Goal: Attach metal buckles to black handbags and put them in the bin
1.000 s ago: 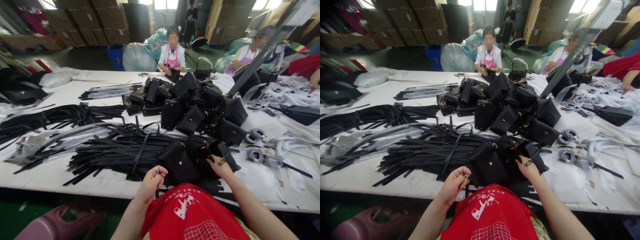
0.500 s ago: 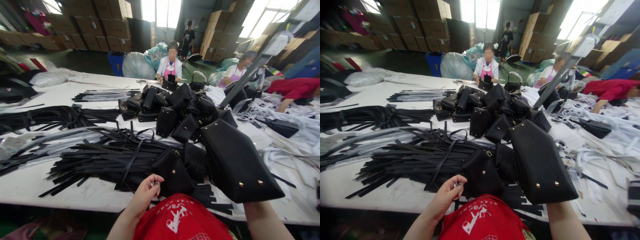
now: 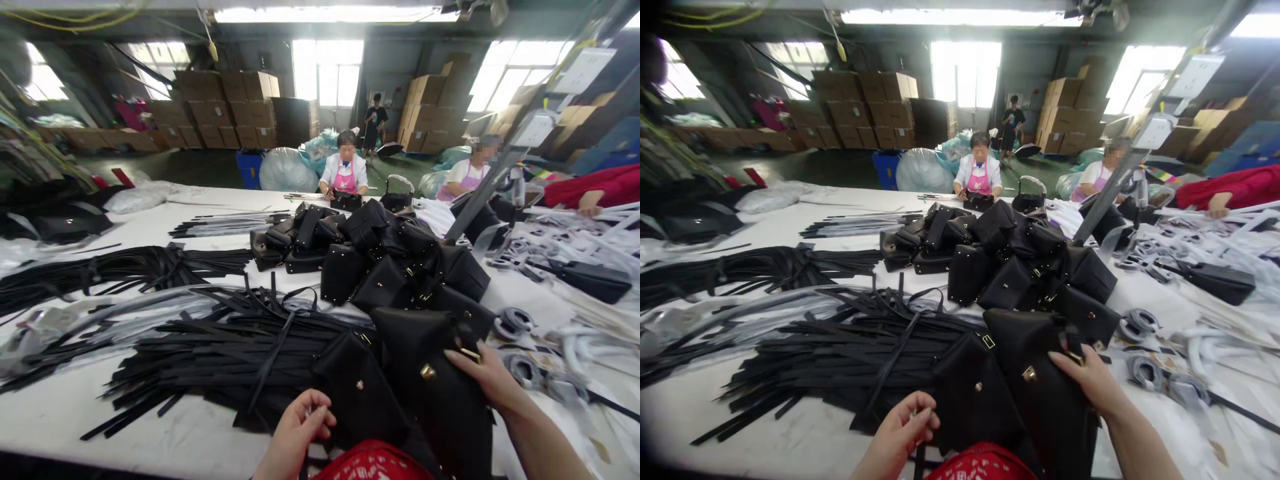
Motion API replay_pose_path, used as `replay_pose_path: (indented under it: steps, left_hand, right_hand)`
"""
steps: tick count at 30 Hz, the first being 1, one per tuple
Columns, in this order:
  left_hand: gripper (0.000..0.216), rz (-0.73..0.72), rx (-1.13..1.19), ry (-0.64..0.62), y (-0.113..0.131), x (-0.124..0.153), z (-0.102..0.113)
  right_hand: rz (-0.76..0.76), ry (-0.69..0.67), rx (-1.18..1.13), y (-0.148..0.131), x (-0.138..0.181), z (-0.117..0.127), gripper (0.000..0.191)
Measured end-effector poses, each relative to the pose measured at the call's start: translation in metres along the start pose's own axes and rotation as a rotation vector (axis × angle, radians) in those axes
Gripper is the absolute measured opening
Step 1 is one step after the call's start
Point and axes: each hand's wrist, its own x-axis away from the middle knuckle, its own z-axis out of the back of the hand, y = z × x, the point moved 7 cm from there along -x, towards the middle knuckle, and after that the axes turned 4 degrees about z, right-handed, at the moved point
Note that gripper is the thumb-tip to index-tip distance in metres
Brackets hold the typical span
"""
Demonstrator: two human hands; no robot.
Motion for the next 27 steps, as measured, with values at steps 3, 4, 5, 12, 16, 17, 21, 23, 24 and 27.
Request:
replay_pose_path:
  steps: [3, 4, 5, 12, 16, 17, 21, 23, 24, 27]
  left_hand:
    - [0.044, -0.031, -0.008, 0.012, 0.0, -0.002, 0.005]
    - [0.044, -0.037, -0.009, 0.016, 0.0, -0.001, 0.006]
    - [0.044, -0.04, -0.01, 0.018, 0.0, -0.001, 0.007]
    - [0.045, -0.041, -0.008, 0.011, 0.0, 0.0, 0.013]
    - [0.047, -0.044, -0.039, 0.055, -0.003, 0.0, 0.02]
    - [0.047, -0.04, -0.046, 0.062, -0.004, 0.0, 0.021]
    - [0.048, -0.025, -0.06, 0.084, -0.004, -0.001, 0.023]
    - [0.049, -0.025, -0.066, 0.09, -0.004, -0.002, 0.023]
    - [0.05, -0.027, -0.07, 0.09, -0.005, -0.003, 0.023]
    - [0.053, -0.035, -0.091, 0.065, -0.007, -0.006, 0.022]
  right_hand:
    - [0.071, -0.186, 0.07, -0.024, 0.001, -0.024, 0.03]
    - [0.102, -0.227, 0.127, -0.032, 0.0, -0.031, 0.03]
    - [0.137, -0.252, 0.2, -0.039, -0.001, -0.036, 0.03]
    - [0.344, -0.323, 0.53, -0.071, -0.009, -0.069, 0.023]
    - [0.438, -0.41, 0.651, -0.082, -0.007, -0.086, 0.012]
    - [0.478, -0.432, 0.66, -0.085, -0.006, -0.09, 0.013]
    - [0.64, -0.475, 0.701, -0.094, 0.002, -0.097, 0.013]
    - [0.678, -0.458, 0.734, -0.095, 0.005, -0.097, 0.014]
    - [0.696, -0.444, 0.743, -0.095, 0.006, -0.097, 0.014]
    - [0.753, -0.393, 0.762, -0.097, 0.003, -0.094, 0.013]
